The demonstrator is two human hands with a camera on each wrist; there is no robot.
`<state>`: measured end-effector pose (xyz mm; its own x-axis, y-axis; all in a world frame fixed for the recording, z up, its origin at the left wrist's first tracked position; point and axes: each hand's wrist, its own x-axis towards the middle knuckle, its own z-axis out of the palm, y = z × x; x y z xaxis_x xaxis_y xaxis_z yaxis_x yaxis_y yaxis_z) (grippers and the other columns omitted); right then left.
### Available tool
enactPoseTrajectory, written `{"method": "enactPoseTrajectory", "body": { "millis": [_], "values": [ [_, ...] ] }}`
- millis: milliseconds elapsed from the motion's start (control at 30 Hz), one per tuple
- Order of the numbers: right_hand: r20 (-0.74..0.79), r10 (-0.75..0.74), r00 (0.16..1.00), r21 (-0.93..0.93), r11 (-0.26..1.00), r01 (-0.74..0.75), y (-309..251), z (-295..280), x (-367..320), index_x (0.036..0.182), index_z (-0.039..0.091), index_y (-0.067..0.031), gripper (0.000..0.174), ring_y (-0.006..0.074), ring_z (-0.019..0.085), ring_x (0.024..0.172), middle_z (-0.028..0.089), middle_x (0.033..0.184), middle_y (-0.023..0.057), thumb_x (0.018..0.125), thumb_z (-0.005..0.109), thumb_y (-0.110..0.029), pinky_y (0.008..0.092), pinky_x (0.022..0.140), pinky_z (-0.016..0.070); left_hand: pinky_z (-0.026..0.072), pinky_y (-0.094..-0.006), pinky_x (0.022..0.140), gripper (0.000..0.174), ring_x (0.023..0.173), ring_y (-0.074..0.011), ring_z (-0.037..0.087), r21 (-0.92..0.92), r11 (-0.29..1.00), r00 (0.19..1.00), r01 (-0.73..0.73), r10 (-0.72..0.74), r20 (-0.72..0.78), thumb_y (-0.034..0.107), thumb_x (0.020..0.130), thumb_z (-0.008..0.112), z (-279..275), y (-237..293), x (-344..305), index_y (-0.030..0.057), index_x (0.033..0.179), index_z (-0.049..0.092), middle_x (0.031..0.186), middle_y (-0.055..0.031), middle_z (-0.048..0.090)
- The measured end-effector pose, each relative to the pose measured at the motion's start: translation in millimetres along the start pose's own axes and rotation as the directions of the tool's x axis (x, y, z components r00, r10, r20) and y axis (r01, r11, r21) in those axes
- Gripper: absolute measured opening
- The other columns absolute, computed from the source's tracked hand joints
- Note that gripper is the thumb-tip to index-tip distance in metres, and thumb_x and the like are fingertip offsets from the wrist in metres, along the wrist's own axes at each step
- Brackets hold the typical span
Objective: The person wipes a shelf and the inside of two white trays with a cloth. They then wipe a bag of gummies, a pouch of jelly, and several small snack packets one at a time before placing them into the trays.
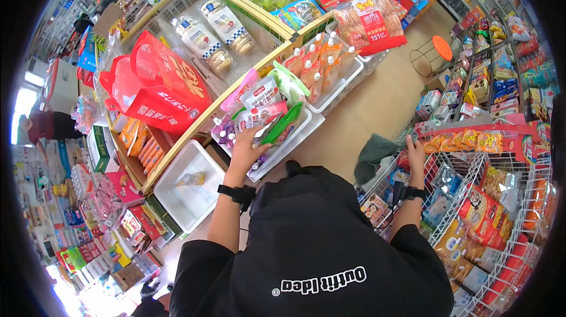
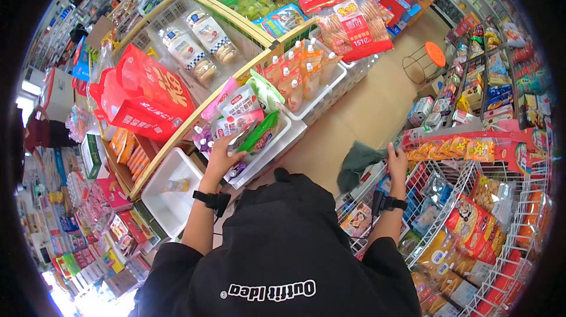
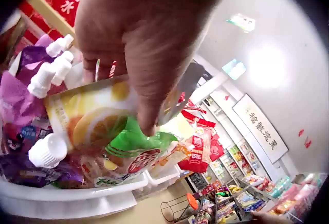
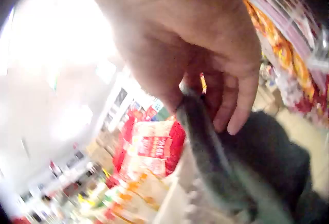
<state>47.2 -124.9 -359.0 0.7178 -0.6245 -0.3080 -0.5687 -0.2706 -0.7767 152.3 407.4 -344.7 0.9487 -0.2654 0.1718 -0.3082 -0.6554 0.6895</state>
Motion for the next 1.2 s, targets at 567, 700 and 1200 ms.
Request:
{"method": "enactPoseTrajectory", "body": {
  "millis": [567,700,1200],
  "values": [
    [0.143,-0.571,0.809,0.745,0.6,0.291,-299.2,50.2,-93.4,0.118,0.056,0.0024,0.031,0.0189,0.06,0.103,0.062,0.112,0.0122,0.095,0.054,-0.019,0.0326,0.093,0.0443,0.0485,-0.0387,0.097,0.044,0.113,-0.026,0.059,-0.984,-0.175,0.767,-0.03,-0.636,0.09,0.014,0.09,0.059,-81.3,23.2,-46.4,-0.003,0.128,0.046,0.125,-0.014,0.057],
    [0.164,-0.741,0.651,0.758,0.517,0.398,-375.3,71.5,-137.9,0.121,0.054,0.001,0.033,0.0186,0.058,0.105,0.06,0.115,0.0093,0.091,0.059,-0.012,0.0335,0.093,0.0435,0.0499,-0.0395,0.095,0.044,0.113,-0.0261,0.059,-0.973,-0.207,0.702,-0.098,-0.708,0.079,0.015,0.09,0.059,-89.2,11.4,-86.8,-0.0025,0.128,0.046,0.125,-0.0139,0.057],
    [0.481,-0.648,0.591,0.423,0.762,0.491,-379.5,241.7,-160.8,0.134,0.042,0.0019,0.049,0.0174,0.055,0.108,0.058,0.121,0.0119,0.093,0.059,-0.021,0.03,0.096,0.0421,0.0505,-0.0386,0.094,0.044,0.112,-0.0248,0.06,-0.973,-0.133,0.596,-0.186,-0.803,-0.004,0.015,0.091,0.059,-139.2,-10.8,-190.6,-0.0025,0.129,0.045,0.124,-0.0129,0.057]
  ]
}}
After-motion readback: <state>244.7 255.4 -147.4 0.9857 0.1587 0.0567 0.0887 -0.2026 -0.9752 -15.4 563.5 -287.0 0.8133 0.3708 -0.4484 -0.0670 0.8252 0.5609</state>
